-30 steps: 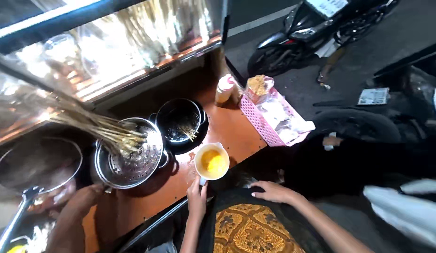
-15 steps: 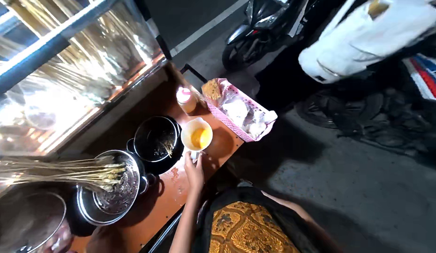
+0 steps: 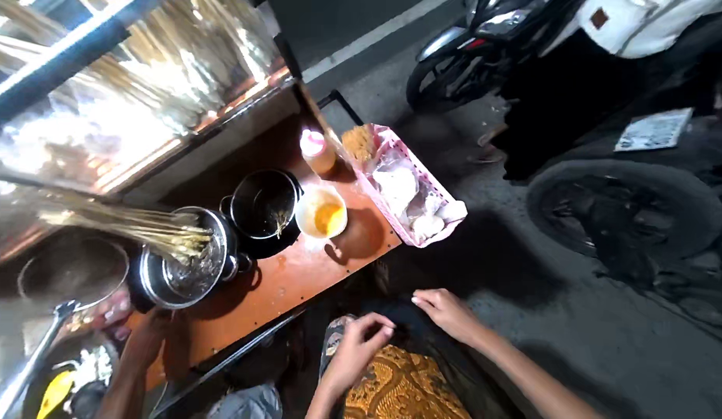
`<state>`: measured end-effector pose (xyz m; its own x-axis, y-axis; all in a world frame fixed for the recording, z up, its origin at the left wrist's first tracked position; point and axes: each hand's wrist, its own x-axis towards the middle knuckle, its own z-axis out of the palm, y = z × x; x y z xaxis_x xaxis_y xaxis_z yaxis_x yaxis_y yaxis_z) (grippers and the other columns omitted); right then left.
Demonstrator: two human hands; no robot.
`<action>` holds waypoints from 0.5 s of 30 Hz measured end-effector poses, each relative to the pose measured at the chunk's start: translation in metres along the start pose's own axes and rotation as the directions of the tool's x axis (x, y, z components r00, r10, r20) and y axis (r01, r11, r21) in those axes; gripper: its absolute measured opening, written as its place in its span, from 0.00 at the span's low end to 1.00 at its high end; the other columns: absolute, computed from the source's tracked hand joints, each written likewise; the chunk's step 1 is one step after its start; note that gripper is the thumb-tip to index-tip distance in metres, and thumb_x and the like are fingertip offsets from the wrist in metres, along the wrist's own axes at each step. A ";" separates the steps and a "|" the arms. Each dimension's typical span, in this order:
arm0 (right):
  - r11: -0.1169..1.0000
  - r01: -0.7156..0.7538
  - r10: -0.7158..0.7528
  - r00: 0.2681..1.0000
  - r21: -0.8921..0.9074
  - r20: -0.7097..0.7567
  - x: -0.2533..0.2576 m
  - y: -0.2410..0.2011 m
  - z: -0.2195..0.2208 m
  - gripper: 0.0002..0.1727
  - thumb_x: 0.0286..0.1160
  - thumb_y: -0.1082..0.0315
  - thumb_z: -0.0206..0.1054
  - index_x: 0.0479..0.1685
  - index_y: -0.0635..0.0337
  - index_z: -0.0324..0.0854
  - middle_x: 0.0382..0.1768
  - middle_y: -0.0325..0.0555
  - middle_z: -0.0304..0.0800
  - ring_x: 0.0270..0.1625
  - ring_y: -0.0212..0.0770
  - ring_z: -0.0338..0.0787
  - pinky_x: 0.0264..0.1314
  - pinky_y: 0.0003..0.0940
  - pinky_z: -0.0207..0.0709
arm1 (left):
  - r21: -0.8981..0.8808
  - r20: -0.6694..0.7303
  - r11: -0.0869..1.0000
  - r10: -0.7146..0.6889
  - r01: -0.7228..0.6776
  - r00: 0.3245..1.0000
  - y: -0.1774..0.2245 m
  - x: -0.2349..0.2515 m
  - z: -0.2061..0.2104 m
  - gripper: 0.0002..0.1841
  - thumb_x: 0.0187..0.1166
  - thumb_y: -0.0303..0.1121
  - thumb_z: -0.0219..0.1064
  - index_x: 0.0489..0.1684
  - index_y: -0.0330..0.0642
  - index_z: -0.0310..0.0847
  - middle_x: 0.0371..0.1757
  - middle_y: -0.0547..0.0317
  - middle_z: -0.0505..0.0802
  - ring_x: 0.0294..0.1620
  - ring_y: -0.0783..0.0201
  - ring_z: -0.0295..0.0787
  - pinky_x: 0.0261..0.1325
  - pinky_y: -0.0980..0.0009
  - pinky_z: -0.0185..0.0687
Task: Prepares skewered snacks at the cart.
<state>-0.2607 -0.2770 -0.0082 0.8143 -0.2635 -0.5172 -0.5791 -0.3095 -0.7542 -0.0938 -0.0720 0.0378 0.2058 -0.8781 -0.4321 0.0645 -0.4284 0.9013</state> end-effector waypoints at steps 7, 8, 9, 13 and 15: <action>0.846 0.533 -0.532 0.845 0.003 -0.054 -0.019 -0.067 0.003 0.16 0.86 0.68 0.58 0.35 0.69 0.88 0.38 0.53 0.90 0.43 0.44 0.91 0.51 0.40 0.86 | 0.061 0.096 0.995 -0.091 0.085 0.991 0.016 0.008 0.046 0.17 0.87 0.39 0.62 0.55 0.33 0.86 0.51 0.48 0.93 0.55 0.61 0.90 0.65 0.58 0.82; 0.778 0.618 -0.625 0.779 -0.116 -0.041 -0.026 -0.069 0.009 0.15 0.84 0.65 0.60 0.32 0.64 0.88 0.34 0.49 0.90 0.39 0.43 0.92 0.44 0.40 0.88 | 0.146 0.031 0.982 -0.129 0.123 0.991 0.021 -0.003 0.049 0.17 0.87 0.39 0.61 0.53 0.33 0.87 0.49 0.46 0.93 0.55 0.58 0.90 0.65 0.55 0.82; 0.700 0.694 -0.710 0.701 -0.172 -0.063 -0.030 -0.067 0.014 0.16 0.82 0.61 0.64 0.28 0.59 0.88 0.29 0.45 0.89 0.35 0.39 0.91 0.39 0.37 0.87 | 0.241 -0.017 0.954 -0.181 0.180 0.983 0.027 -0.017 0.054 0.18 0.88 0.39 0.59 0.49 0.29 0.87 0.47 0.39 0.93 0.54 0.49 0.91 0.64 0.49 0.81; 0.575 0.814 -0.810 0.552 -0.082 -0.198 -0.035 -0.069 0.011 0.16 0.73 0.43 0.73 0.35 0.44 0.91 0.45 0.30 0.95 0.59 0.32 0.86 0.69 0.30 0.74 | 0.338 -0.086 0.830 -0.443 0.445 0.892 0.047 -0.065 0.074 0.27 0.95 0.42 0.45 0.65 0.23 0.81 0.61 0.23 0.89 0.69 0.29 0.84 0.73 0.32 0.71; 0.609 0.791 -0.788 0.611 0.050 -0.071 -0.053 -0.078 0.011 0.34 0.81 0.32 0.57 0.68 0.48 0.86 0.77 0.42 0.83 0.87 0.44 0.69 0.90 0.44 0.59 | 0.273 -0.114 0.856 -0.425 0.440 0.898 0.049 -0.084 0.092 0.26 0.96 0.40 0.44 0.71 0.23 0.76 0.65 0.22 0.87 0.71 0.29 0.82 0.75 0.33 0.69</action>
<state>-0.2585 -0.2285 0.0731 0.9516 0.0182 0.3068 0.2933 -0.3515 -0.8891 -0.1979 -0.0385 0.1158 0.2682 -0.5819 -0.7678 -0.1207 -0.8110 0.5725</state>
